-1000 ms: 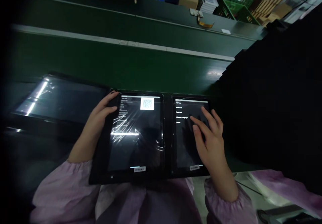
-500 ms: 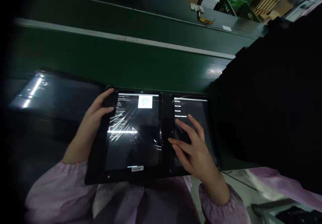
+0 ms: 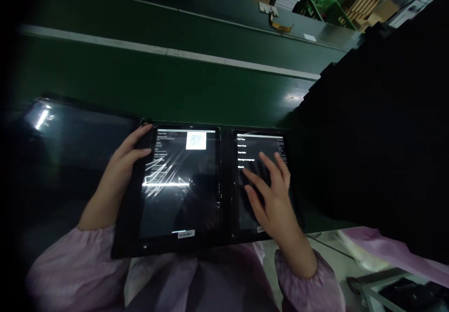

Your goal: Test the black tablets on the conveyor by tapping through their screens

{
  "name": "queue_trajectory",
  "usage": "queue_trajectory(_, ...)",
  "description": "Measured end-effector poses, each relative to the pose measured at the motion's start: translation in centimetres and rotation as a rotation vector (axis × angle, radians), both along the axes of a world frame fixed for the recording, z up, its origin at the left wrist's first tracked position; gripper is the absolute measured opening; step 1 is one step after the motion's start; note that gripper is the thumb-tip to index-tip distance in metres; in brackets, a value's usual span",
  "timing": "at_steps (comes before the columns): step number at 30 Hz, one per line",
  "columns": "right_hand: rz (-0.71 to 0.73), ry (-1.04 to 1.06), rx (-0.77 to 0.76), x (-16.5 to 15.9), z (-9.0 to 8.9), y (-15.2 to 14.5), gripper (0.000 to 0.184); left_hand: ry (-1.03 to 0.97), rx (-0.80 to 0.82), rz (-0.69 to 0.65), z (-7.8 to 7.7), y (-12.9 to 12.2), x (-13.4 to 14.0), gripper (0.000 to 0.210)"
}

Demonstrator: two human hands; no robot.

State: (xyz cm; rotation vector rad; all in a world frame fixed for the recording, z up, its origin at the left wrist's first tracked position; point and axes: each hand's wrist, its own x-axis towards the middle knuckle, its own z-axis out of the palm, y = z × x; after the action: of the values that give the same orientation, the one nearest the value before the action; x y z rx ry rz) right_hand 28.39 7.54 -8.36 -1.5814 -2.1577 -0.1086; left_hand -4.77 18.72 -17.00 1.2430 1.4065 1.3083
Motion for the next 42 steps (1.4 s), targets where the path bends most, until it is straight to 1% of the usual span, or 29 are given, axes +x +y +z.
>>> queue_trajectory(4,-0.098,-0.038,0.013,0.7,-0.1,1.5,0.038,0.003,-0.005,-0.014,0.0,-0.1,0.0,0.054)
queue_trajectory(7,-0.102,-0.023,0.004,0.9,0.3,2.2,0.039,-0.023,-0.018,-0.019,0.3,-0.1,0.1,0.054)
queue_trajectory(9,-0.094,0.004,-0.015,0.8,0.7,2.1,0.037,-0.030,-0.024,-0.018,0.4,-0.1,0.1,0.054)
queue_trajectory(12,-0.040,0.028,-0.057,0.5,1.0,1.6,0.037,-0.010,-0.015,-0.012,0.4,-0.2,0.1,0.054)
queue_trajectory(15,0.069,0.020,-0.113,0.3,0.7,1.1,0.039,0.009,-0.010,-0.014,0.3,-0.2,0.1,0.054)
queue_trajectory(17,0.103,0.016,-0.134,0.4,0.4,0.9,0.038,0.006,-0.018,-0.011,0.3,-0.3,0.1,0.055)
queue_trajectory(20,0.027,0.029,-0.074,0.9,0.4,1.0,0.037,-0.013,-0.031,-0.008,0.4,-0.4,0.2,0.054)
queue_trajectory(23,-0.066,0.077,0.015,1.7,1.1,1.0,0.038,-0.008,-0.023,-0.005,0.6,-0.4,0.3,0.055)
queue_trajectory(25,-0.104,0.105,0.043,2.0,1.6,1.0,0.038,0.018,-0.026,-0.010,1.1,-0.2,0.5,0.057)
queue_trajectory(27,-0.133,0.108,0.044,2.4,2.1,1.2,0.039,0.074,-0.067,-0.023,1.7,0.0,0.6,0.065)
queue_trajectory(30,-0.157,0.082,0.019,2.9,2.3,1.8,0.038,0.151,-0.159,-0.043,2.5,0.3,0.6,0.087)
queue_trajectory(31,-0.159,0.072,0.011,3.1,2.3,2.2,0.038,0.143,-0.181,-0.046,2.7,0.3,0.6,0.088)
queue_trajectory(32,-0.157,0.060,0.002,3.2,2.2,2.6,0.039,0.119,-0.191,-0.050,2.7,0.4,0.6,0.086)
queue_trajectory(34,-0.135,0.028,-0.018,3.3,2.0,3.3,0.041,0.062,-0.174,-0.051,2.5,0.4,0.5,0.074)
queue_trajectory(36,-0.085,-0.007,-0.043,3.1,1.7,3.9,0.043,0.047,-0.125,-0.053,2.0,0.4,0.4,0.066)
queue_trajectory(39,0.036,-0.032,-0.095,2.4,1.6,4.2,0.041,0.077,-0.069,-0.060,1.3,0.5,0.3,0.064)
queue_trajectory(42,0.147,-0.045,-0.152,1.8,1.5,4.1,0.039,0.111,-0.049,-0.072,0.9,0.7,0.3,0.063)
